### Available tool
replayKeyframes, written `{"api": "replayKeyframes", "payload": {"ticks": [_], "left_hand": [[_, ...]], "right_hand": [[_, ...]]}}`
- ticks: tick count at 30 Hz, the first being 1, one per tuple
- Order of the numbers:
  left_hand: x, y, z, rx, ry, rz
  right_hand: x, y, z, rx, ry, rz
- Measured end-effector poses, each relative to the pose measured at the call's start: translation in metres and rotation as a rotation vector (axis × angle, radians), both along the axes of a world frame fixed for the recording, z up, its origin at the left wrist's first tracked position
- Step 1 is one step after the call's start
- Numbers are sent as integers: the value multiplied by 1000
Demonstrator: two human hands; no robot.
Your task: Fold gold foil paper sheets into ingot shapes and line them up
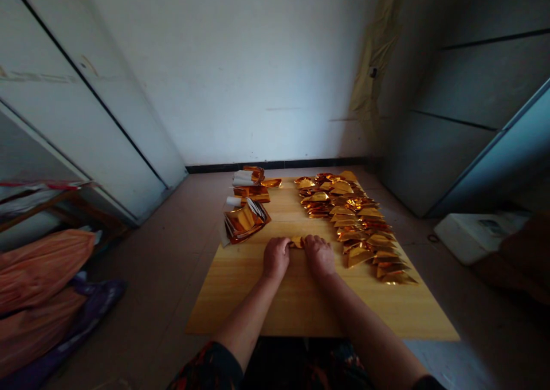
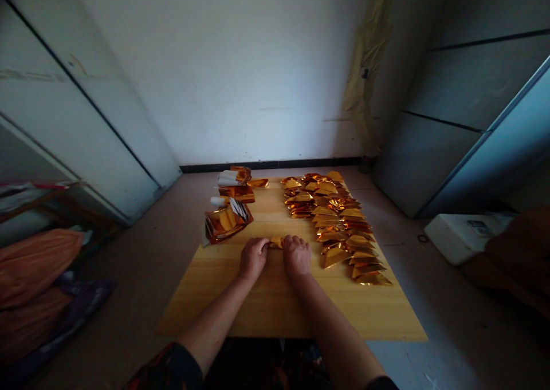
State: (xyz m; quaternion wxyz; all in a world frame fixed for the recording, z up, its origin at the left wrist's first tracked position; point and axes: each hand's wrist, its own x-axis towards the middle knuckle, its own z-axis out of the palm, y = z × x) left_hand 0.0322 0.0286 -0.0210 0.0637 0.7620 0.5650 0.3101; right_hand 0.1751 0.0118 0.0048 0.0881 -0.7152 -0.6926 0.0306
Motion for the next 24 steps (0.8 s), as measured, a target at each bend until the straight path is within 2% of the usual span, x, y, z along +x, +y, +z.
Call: {"api": "replayKeyframes", "payload": {"ticks": [17, 24], "left_hand": [[-1, -1, 2, -32, 97, 2], [-1, -2, 5, -12, 185, -16]], "right_hand": [[1, -2, 5, -28, 26, 8], [6, -3, 6, -5, 124, 19]]}}
